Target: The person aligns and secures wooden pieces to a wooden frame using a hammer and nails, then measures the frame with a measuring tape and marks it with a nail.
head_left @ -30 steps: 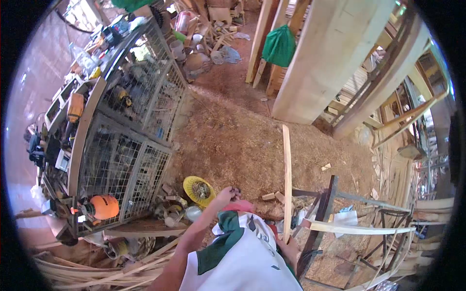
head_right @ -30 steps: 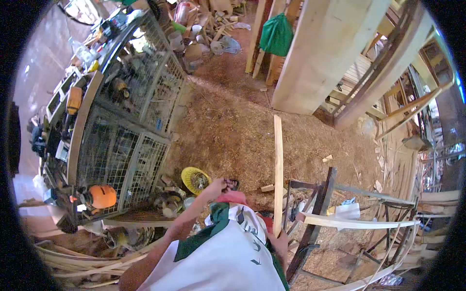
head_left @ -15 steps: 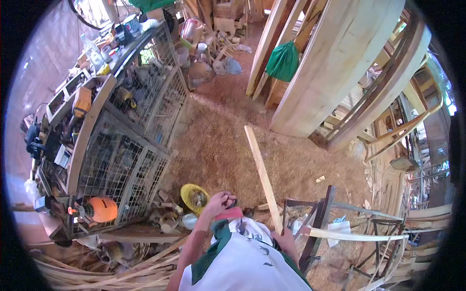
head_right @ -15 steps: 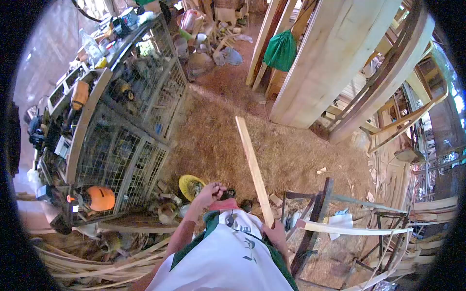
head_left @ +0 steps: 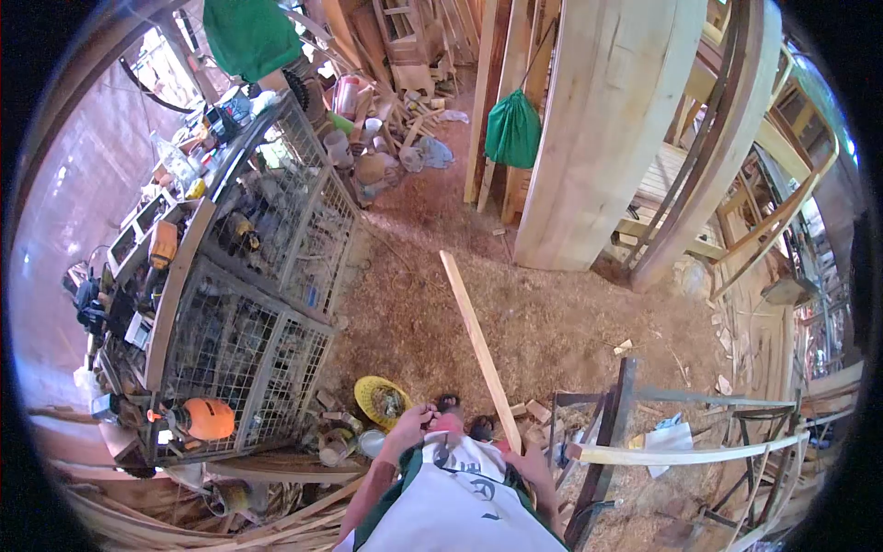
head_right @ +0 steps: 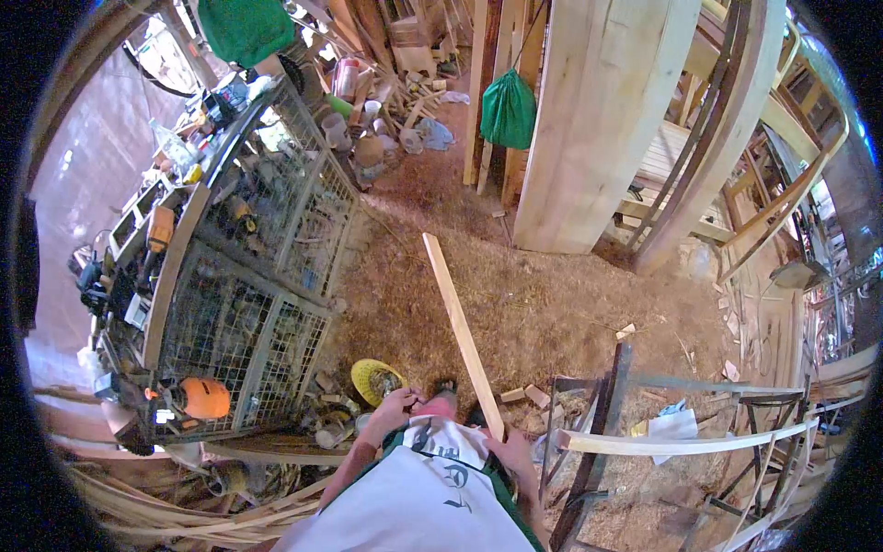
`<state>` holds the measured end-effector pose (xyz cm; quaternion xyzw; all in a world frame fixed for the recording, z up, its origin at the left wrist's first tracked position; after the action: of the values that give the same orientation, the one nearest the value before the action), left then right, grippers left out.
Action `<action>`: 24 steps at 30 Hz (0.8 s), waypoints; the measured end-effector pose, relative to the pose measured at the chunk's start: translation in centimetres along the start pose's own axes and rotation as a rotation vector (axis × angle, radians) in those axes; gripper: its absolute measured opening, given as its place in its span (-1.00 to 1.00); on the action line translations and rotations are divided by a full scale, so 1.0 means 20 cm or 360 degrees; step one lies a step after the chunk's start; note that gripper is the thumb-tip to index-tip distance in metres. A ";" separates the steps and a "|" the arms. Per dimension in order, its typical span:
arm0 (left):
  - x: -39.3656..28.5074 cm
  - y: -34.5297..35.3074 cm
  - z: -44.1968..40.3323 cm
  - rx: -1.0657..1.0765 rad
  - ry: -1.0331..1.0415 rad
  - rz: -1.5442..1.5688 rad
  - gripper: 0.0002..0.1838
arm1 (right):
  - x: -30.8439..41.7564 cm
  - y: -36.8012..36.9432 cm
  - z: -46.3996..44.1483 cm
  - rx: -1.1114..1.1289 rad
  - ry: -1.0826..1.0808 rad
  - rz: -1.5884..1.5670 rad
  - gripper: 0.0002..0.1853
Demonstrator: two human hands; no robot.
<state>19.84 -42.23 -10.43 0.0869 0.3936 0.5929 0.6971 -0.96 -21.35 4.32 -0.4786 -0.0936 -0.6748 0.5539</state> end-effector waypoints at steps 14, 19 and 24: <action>-0.78 -0.02 -0.78 -0.0263 0.0262 -0.1038 -0.80 | 0.14 0.09 -1.05 0.0040 0.0214 -0.0447 -0.73; -1.58 0.20 -1.31 -0.0399 0.0572 -0.1226 -0.79 | 0.52 0.13 -1.89 0.0049 0.0375 -0.0805 -0.69; -2.65 0.41 -1.59 -0.0508 0.0839 -0.1411 -0.70 | 1.50 -0.08 -2.60 -0.0106 0.0008 -0.0926 -0.71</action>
<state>-6.44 -98.22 -3.38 -0.3465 0.4591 0.2960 0.7627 -28.39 -74.59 0.12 -0.4479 -0.2035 -0.8092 0.3213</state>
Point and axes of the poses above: each hand's wrist, its own z-axis away from the middle knuckle, its own y-axis out of the palm, x = y × z, the point moved 8 cm from there along -z, towards the middle knuckle, and after that the axes turned 2 degrees about z, right-handed, at the moved point
